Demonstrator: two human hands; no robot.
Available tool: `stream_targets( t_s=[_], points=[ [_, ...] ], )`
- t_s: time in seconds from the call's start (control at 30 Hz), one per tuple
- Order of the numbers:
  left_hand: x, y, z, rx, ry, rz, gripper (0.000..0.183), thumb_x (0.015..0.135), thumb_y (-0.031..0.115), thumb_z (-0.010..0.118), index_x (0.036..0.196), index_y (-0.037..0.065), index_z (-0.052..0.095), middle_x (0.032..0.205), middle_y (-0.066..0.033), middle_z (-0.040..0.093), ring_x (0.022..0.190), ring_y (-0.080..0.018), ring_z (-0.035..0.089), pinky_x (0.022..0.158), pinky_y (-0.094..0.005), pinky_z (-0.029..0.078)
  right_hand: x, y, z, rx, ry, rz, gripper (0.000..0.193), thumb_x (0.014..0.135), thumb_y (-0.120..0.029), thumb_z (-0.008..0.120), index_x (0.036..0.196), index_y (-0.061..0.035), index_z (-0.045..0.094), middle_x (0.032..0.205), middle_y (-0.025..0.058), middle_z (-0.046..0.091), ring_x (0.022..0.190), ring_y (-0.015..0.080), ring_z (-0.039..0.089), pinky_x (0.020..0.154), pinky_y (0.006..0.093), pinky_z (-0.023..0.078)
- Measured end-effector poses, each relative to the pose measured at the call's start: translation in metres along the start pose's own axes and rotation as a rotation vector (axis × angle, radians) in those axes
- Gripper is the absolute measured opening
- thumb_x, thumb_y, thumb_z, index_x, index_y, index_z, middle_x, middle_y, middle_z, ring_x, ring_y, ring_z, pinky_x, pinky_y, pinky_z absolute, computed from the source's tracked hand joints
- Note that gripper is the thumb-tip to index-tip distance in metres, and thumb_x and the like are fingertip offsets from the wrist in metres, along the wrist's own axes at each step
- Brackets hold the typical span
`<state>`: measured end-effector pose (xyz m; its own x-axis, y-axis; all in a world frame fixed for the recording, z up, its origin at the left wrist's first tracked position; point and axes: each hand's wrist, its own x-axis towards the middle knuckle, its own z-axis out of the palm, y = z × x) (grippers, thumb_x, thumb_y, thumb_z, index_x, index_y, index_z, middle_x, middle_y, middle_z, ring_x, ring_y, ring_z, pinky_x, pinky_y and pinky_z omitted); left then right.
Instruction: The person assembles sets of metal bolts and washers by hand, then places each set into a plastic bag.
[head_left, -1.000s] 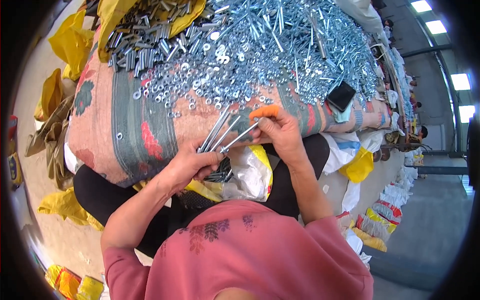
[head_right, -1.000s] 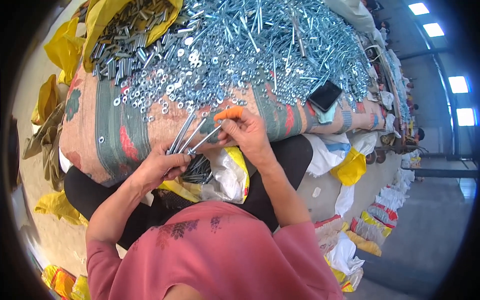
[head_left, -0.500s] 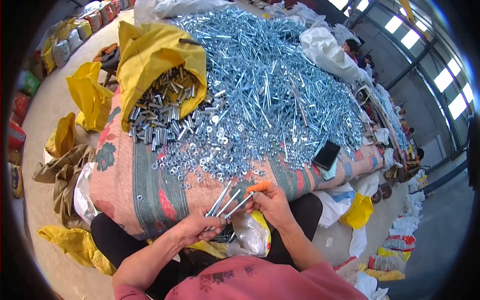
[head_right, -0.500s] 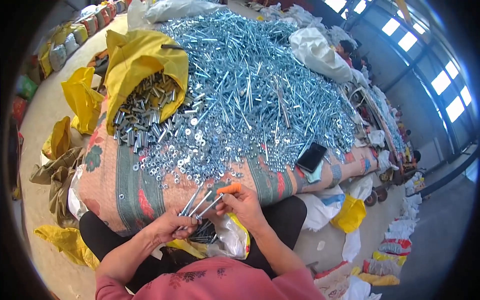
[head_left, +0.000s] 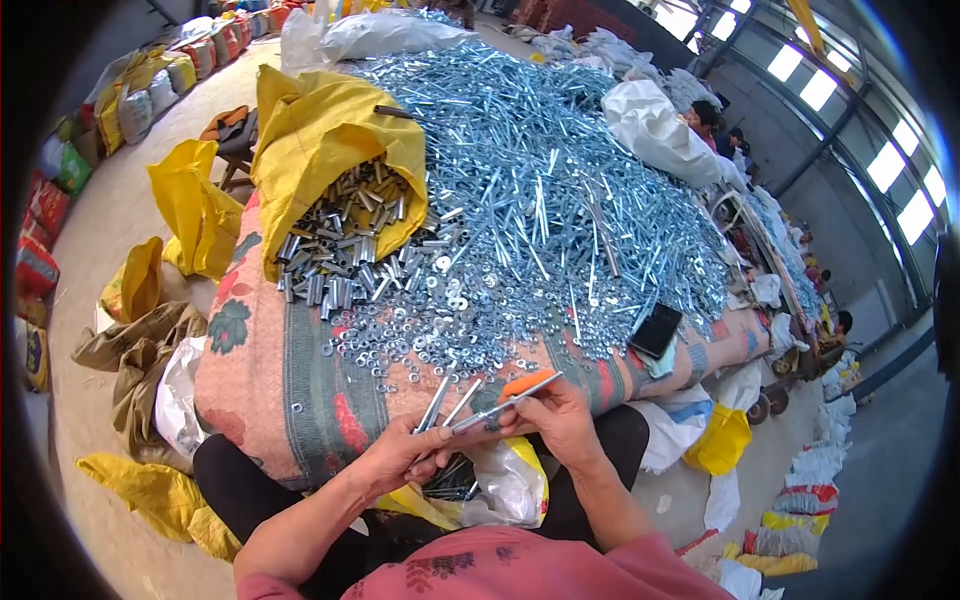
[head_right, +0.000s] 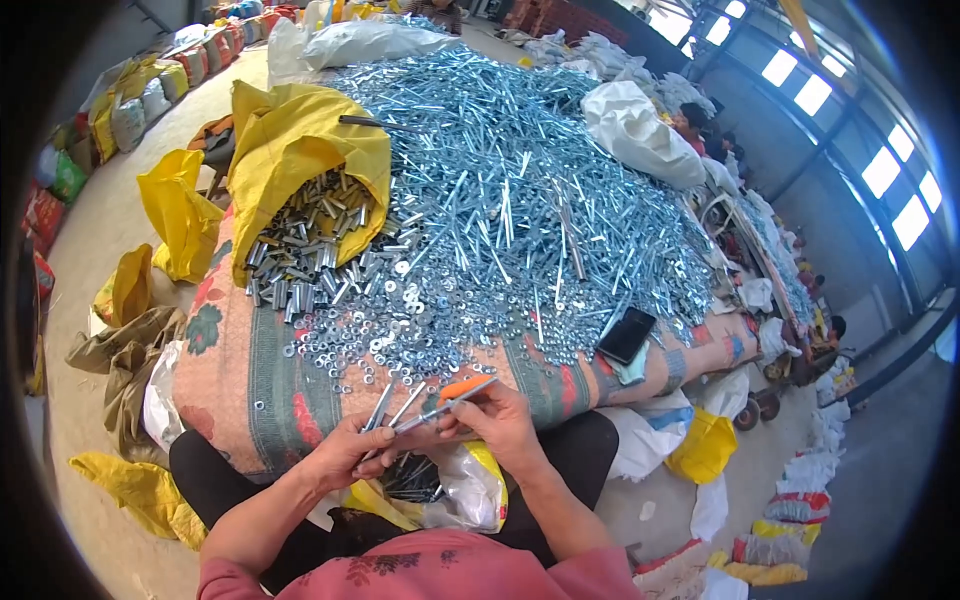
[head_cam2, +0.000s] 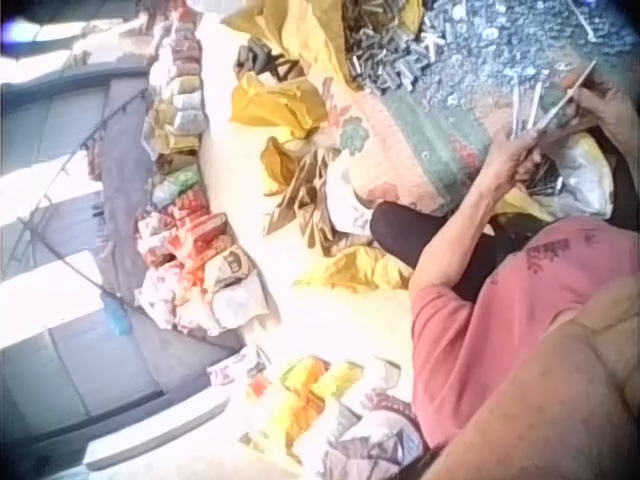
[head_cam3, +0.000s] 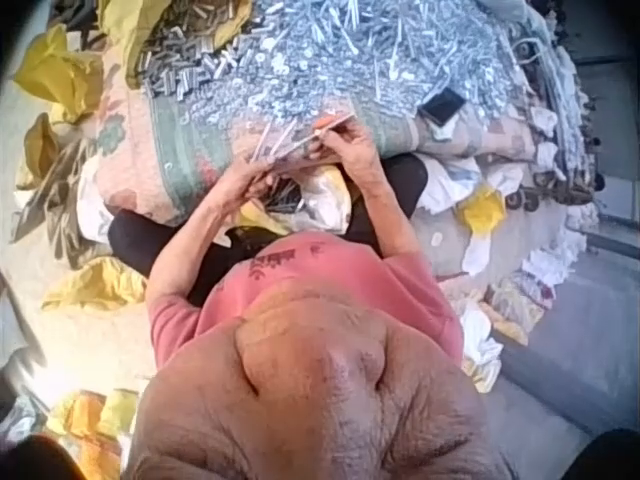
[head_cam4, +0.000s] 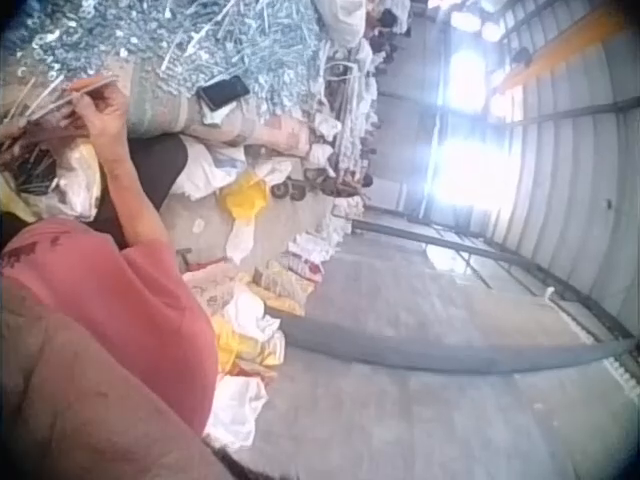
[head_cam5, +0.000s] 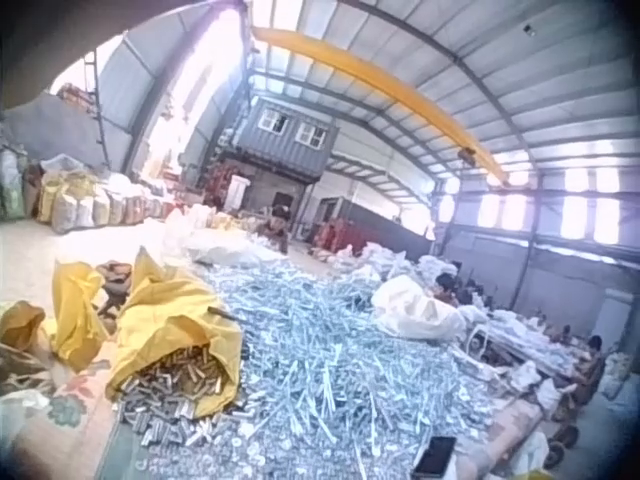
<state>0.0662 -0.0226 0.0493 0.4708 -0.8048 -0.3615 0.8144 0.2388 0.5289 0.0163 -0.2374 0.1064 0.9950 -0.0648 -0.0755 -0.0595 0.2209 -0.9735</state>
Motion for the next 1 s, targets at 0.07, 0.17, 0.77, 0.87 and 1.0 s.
stream_targets(
  t_s=[0.07,0.17,0.77,0.87,1.0],
  points=[
    [-0.001,0.000,0.004,0.024,0.012,-0.002,0.019,0.082,0.012,0.064,0.096,0.003,0.055,0.065,-0.0065,0.057,0.038,-0.0066,0.039,0.035,-0.0185,0.026,-0.001,0.014,-0.001,-0.052,-0.053,0.021,0.017,0.086,-0.002,0.055,0.103,0.0002,0.057,0.085,0.0110,0.064,0.070,0.0149,0.062,0.064,0.0271,0.053],
    [-0.002,-0.005,0.010,0.112,0.065,0.011,0.017,0.081,0.008,0.063,0.095,0.002,0.055,0.059,-0.0063,0.055,0.036,-0.0069,0.038,0.035,-0.0188,0.026,-0.004,0.039,0.010,-0.081,-0.075,0.107,0.016,0.086,-0.008,0.057,0.101,-0.0015,0.057,0.078,0.0048,0.061,0.068,0.0101,0.058,0.059,0.0221,0.048],
    [0.002,0.000,0.007,0.206,0.242,0.108,0.014,0.079,0.008,0.063,0.087,0.005,0.052,0.056,-0.0020,0.050,0.035,-0.0048,0.035,0.032,-0.0183,0.022,0.005,0.034,-0.006,-0.128,0.082,0.054,0.034,0.091,-0.017,0.052,0.117,0.0048,0.051,0.094,0.0126,0.064,0.079,0.0151,0.063,0.073,0.0270,0.051],
    [-0.001,0.000,0.007,0.150,0.231,0.120,0.013,0.079,0.007,0.064,0.085,0.005,0.052,0.055,-0.0024,0.051,0.035,-0.0044,0.034,0.032,-0.0181,0.021,0.004,0.038,-0.029,-0.167,-0.176,0.221,0.042,0.092,-0.021,0.051,0.123,0.0063,0.044,0.102,0.0155,0.061,0.088,0.0216,0.062,0.080,0.0328,0.051],
    [-0.001,0.000,0.007,0.199,0.210,0.087,0.013,0.079,0.006,0.062,0.089,0.003,0.054,0.055,-0.0020,0.052,0.035,-0.0050,0.037,0.031,-0.0191,0.024,0.008,0.043,-0.016,-0.091,-0.035,0.013,0.046,0.092,-0.027,0.050,0.124,0.0056,0.043,0.102,0.0162,0.061,0.092,0.0245,0.062,0.081,0.0352,0.051]
  ],
)
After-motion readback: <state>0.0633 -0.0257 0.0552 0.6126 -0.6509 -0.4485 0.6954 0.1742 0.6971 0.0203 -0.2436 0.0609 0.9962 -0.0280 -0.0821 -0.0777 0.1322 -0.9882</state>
